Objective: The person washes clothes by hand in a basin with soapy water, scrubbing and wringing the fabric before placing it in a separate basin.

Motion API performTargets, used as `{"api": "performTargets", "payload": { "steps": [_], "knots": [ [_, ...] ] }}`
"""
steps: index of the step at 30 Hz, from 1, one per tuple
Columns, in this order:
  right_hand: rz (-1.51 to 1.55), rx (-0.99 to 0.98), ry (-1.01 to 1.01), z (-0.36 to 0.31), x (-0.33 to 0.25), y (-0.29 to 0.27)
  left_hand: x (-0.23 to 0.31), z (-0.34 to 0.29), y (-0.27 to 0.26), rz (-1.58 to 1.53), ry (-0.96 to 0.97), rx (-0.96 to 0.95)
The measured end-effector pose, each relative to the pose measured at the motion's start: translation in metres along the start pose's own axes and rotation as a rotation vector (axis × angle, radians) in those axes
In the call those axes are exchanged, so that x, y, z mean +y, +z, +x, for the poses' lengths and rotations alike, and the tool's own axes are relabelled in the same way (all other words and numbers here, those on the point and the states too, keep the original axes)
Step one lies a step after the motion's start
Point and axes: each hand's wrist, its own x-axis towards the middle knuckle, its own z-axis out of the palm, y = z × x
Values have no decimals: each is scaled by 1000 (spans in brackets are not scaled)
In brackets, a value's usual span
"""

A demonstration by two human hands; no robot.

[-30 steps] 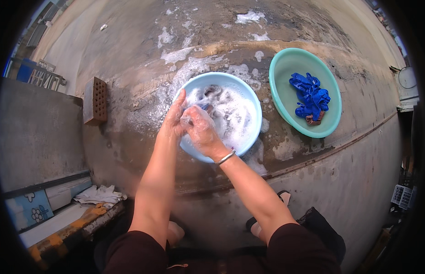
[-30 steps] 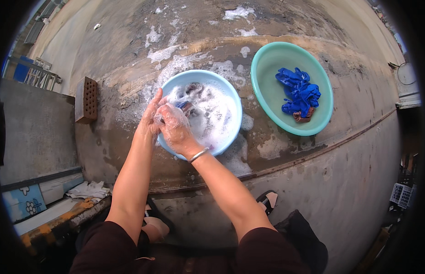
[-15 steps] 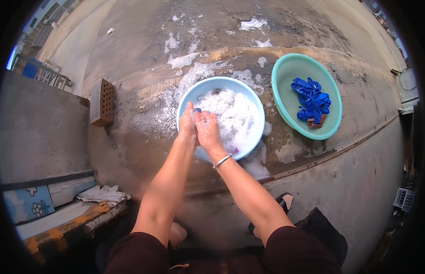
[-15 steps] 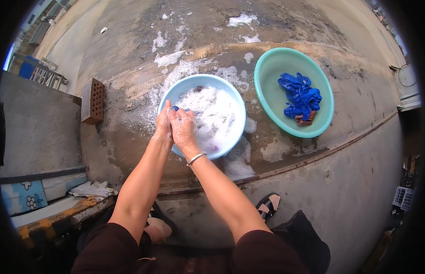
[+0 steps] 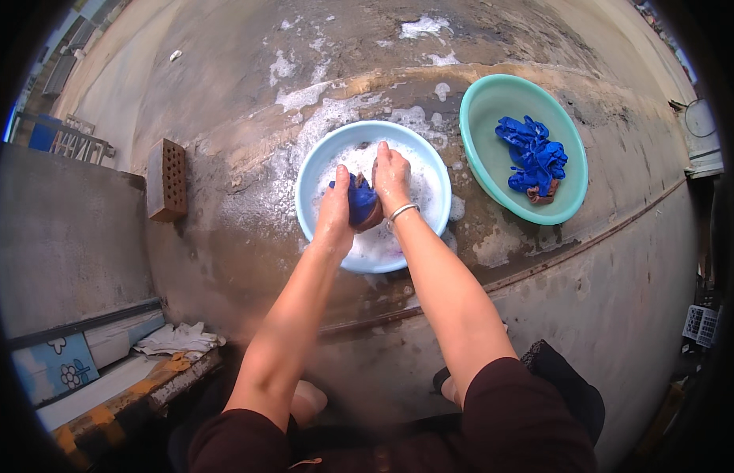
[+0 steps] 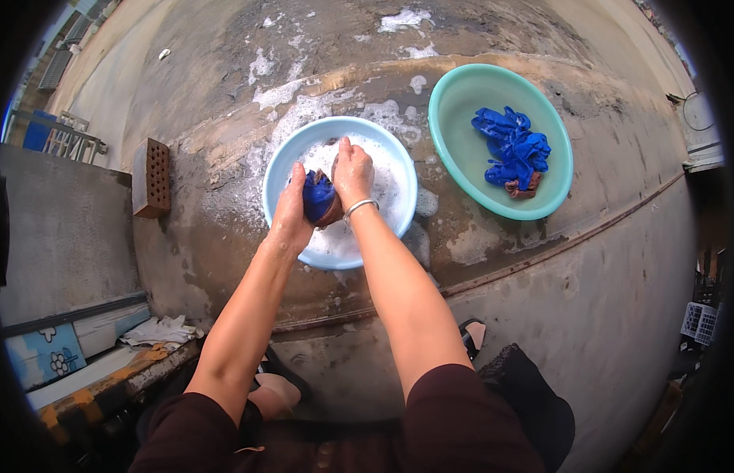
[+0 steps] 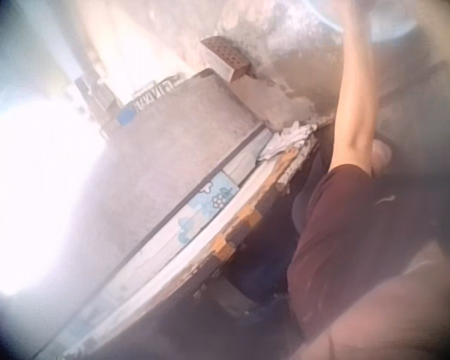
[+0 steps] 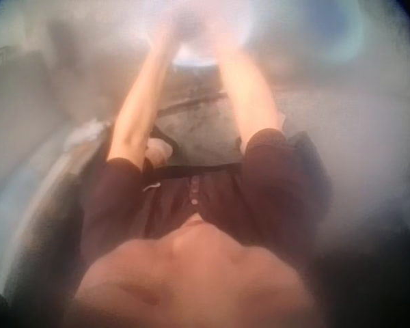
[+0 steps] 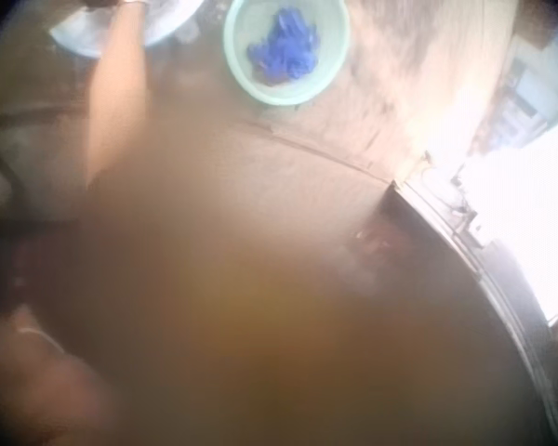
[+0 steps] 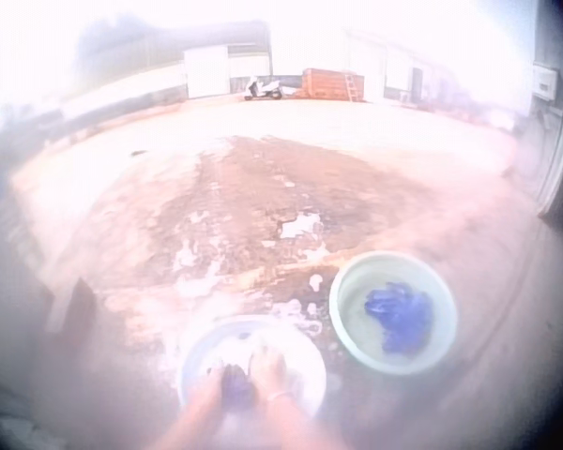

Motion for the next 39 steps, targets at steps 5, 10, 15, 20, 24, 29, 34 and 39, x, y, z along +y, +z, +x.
{"api": "performTargets", "payload": {
  "steps": [5, 10, 15, 20, 24, 29, 34, 39],
  "knots": [
    [-7, -11, -17, 28, -2, -31, 34, 9, -33, 728, 92, 120],
    [-901, -406, -350, -8, 15, -9, -17, 23, -32, 1928, 778, 36],
    [-957, -534, -179, 7, 33, -11, -34, 46, -17, 2117, 246, -233],
    [-976, -678, -342, 8, 55, 3, -43, 75, -33, 1825, -221, -368],
    [-817, -671, -332, 14, 49, -7, -33, 72, -32, 1578, 116, -384],
    [-152, -345, -130, 10, -8, -14, 21, 34, -21, 334, -8, -83],
    [15, -368, -789, -86, -71, 2, 53, 4, -6, -147, -184, -124],
    [256, -258, -526, -104, -73, 22, 31, 39, -65, -14, 14, -278]
  ]
}}
